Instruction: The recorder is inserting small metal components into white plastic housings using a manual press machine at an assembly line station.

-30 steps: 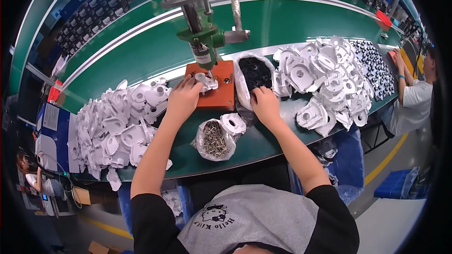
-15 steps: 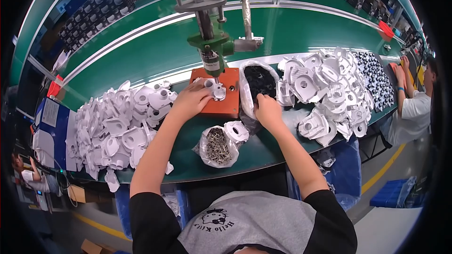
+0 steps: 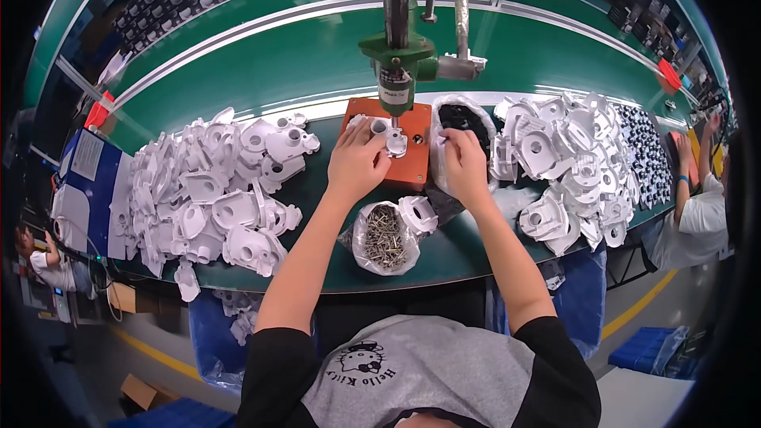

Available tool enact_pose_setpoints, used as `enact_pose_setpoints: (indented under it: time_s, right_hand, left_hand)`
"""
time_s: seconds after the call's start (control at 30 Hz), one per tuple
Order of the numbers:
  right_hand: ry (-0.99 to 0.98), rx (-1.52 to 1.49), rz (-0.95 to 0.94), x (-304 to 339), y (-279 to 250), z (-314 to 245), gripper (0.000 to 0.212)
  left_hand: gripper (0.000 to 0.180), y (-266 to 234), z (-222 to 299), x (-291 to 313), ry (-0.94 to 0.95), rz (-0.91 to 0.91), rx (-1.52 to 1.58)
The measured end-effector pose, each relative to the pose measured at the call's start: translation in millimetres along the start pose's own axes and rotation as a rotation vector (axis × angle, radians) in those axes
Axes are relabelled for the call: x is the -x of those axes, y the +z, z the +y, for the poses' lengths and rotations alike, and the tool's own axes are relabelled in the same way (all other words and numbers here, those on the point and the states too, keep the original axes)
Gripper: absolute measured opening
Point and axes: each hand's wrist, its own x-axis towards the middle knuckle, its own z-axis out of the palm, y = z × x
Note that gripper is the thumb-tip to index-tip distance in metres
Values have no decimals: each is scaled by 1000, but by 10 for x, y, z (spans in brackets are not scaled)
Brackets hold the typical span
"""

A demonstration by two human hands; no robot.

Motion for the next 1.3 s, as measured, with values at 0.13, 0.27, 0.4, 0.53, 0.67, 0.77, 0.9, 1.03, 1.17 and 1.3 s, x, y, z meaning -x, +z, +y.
enact_pose_setpoints:
  time_s: [0.13,0.27,0.4,0.53,0.67,0.77,0.9,1.03,1.17,1.3]
  right_hand:
    - [-170,-48,-32,-191,272,-141,14]
    - [-283,101,-25,-305,517,-51,13]
    - [-388,148,-85,-322,534,-59,12]
    - [-463,184,-145,-231,454,-167,17]
    - [-471,246,-206,-172,378,-205,24]
    - [-414,171,-225,-108,302,-186,26]
    - [-429,69,-174,77,126,-449,19]
    - [-490,-48,-472,297,55,-663,10]
    - [-641,10,-628,493,85,-747,9]
    - [-706,155,-647,615,111,-765,11]
  left_hand:
    - [16,-14,-12,20,-12,0,-27]
    - [17,1,16,10,-16,-11,-30]
    - [17,10,20,20,-31,-7,-30]
    - [17,-2,2,17,-18,5,-42]
    - [18,13,-10,9,-21,11,-44]
    - [19,28,0,1,-23,11,-32]
    - [20,28,-14,19,-21,22,-34]
    - [22,16,-39,24,-14,16,-47]
    - [22,52,-47,43,-12,38,-55]
    - [22,52,-27,42,-17,54,-49]
